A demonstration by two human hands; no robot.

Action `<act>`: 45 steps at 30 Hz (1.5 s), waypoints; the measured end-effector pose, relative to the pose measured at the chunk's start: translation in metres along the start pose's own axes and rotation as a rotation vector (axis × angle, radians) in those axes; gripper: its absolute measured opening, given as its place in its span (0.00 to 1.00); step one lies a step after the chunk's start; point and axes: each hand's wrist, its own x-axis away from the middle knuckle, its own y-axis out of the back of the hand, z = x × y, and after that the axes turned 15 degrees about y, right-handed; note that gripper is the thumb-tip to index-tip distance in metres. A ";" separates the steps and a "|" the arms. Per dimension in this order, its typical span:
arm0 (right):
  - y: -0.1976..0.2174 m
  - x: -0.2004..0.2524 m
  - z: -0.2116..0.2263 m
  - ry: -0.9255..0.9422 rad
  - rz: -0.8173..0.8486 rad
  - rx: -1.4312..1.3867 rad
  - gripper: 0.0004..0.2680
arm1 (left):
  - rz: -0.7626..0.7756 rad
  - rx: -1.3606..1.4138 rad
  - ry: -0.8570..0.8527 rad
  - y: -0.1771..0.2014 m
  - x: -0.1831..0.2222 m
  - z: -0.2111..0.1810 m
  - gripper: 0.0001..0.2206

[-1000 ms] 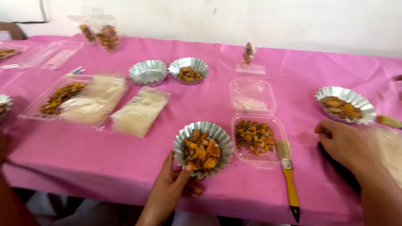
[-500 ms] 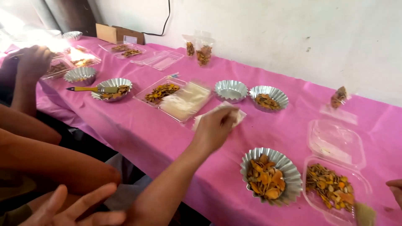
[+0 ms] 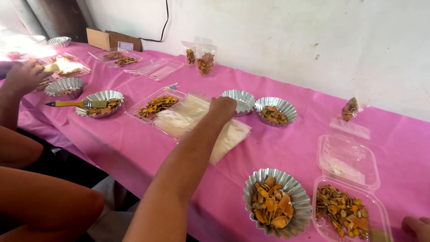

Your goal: Sorting and cleaning dried tea ingredients manually and with a brush on a production table

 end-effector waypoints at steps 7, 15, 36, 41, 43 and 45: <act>0.026 -0.003 0.050 0.122 -0.180 -0.163 0.07 | -0.111 -0.148 -0.117 -0.005 -0.011 0.009 0.06; 0.182 -0.006 0.182 -0.172 0.223 0.147 0.10 | -0.468 -0.234 -0.242 -0.035 -0.038 0.035 0.13; 0.273 -0.053 0.344 -0.037 0.023 -0.165 0.09 | -1.202 0.444 -0.741 0.027 0.165 0.063 0.16; 0.281 -0.077 0.429 0.454 -0.192 -0.411 0.06 | -1.240 0.497 -0.835 0.003 0.282 0.053 0.00; 0.266 -0.085 0.439 0.796 -0.317 -0.428 0.06 | -1.306 0.528 -0.803 -0.006 0.311 0.053 0.06; 0.264 -0.084 0.453 0.907 -0.327 -0.387 0.07 | -1.358 0.599 -0.801 0.001 0.347 0.057 0.08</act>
